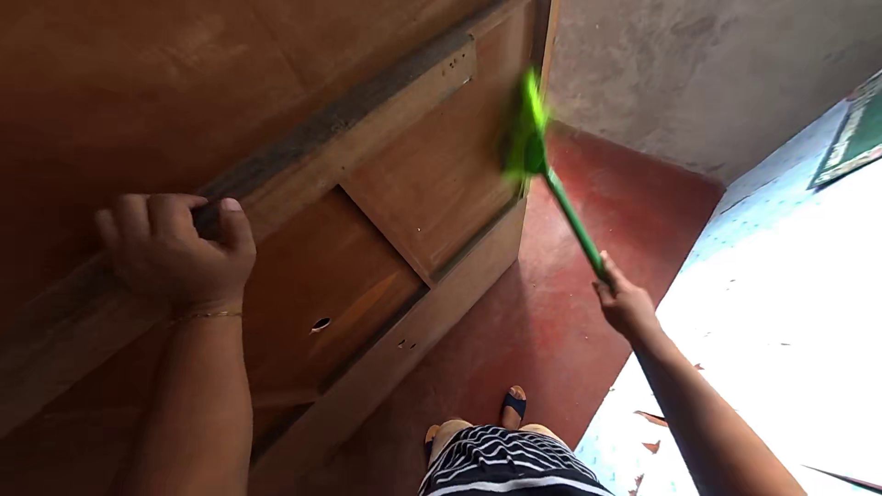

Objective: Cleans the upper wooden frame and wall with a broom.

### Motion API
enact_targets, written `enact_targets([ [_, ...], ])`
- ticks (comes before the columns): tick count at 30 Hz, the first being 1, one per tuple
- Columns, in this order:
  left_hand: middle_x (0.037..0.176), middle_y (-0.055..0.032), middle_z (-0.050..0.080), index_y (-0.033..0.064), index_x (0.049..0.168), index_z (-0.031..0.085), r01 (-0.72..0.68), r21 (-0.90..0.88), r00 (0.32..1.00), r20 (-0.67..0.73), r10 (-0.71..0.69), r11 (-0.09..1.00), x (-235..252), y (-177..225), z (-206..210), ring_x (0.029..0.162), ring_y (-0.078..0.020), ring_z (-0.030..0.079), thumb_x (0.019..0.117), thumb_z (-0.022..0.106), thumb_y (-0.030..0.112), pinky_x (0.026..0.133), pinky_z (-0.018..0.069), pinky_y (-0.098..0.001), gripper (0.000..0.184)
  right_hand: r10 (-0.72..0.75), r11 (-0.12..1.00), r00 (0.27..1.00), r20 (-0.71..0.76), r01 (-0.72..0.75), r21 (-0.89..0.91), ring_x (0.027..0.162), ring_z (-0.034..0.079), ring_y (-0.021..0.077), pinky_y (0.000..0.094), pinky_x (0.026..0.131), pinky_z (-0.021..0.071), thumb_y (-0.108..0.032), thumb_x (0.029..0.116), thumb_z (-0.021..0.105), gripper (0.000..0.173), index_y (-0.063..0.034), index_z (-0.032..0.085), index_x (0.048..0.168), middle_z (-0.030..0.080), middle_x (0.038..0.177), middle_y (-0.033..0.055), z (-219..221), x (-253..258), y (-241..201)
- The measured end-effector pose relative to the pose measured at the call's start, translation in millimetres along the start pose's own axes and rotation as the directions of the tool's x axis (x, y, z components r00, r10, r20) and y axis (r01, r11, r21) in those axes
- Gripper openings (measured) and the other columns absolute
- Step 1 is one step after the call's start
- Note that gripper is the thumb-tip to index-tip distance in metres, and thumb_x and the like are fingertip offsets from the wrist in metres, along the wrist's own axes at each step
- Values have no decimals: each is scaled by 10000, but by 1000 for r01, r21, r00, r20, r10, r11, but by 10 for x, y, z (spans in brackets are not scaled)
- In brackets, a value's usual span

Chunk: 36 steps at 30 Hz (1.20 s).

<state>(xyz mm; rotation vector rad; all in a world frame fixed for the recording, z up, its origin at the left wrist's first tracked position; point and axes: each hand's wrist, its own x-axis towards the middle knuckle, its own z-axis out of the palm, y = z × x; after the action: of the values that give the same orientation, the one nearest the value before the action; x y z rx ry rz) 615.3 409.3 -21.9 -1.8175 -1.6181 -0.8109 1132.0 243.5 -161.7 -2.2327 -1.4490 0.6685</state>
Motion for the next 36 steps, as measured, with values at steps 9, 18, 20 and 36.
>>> enact_targets([
  [9, 1136, -311, 637, -34, 1145, 639, 13, -2, 999, 35, -13, 1000, -12, 164, -138, 1124, -497, 591, 1052, 417, 486, 957, 446, -587, 572, 171, 982, 931, 321, -136, -130, 981, 693, 443, 605, 872, 537, -234, 1096, 420, 628, -182, 150, 1660, 680, 1146, 285, 793, 199, 567],
  [18, 1044, -286, 653, -25, 1057, 675, -46, 48, 996, -78, 49, 998, 20, 239, -193, 1057, -483, 611, 1029, 489, 402, 903, 464, -556, 466, -125, 353, 901, 415, -351, 867, 360, 401, 1, 173, 334, 369, -372, 1075, 414, 517, -201, 332, 1556, 451, 523, -90, 858, -894, 881],
  [20, 1043, -285, 653, -28, 1058, 675, -37, 43, 996, -75, 40, 998, 27, 255, -197, 1057, -483, 611, 1027, 497, 400, 906, 466, -550, 464, -233, 297, 883, 407, -334, 895, 380, 419, -10, 164, 360, 389, -449, 1051, 500, 536, -218, 378, 1518, 484, 541, -100, 932, -952, 808],
  [36, 1009, -272, 656, -22, 1016, 675, -55, 65, 990, -129, 63, 996, 40, 259, -154, 1031, -469, 618, 1020, 502, 409, 876, 472, -545, 465, -244, 370, 928, 283, -181, 911, 362, 402, 48, 218, 346, 400, -319, 1109, 324, 383, -129, 383, 1436, 414, 521, -59, 1048, 241, 258],
])
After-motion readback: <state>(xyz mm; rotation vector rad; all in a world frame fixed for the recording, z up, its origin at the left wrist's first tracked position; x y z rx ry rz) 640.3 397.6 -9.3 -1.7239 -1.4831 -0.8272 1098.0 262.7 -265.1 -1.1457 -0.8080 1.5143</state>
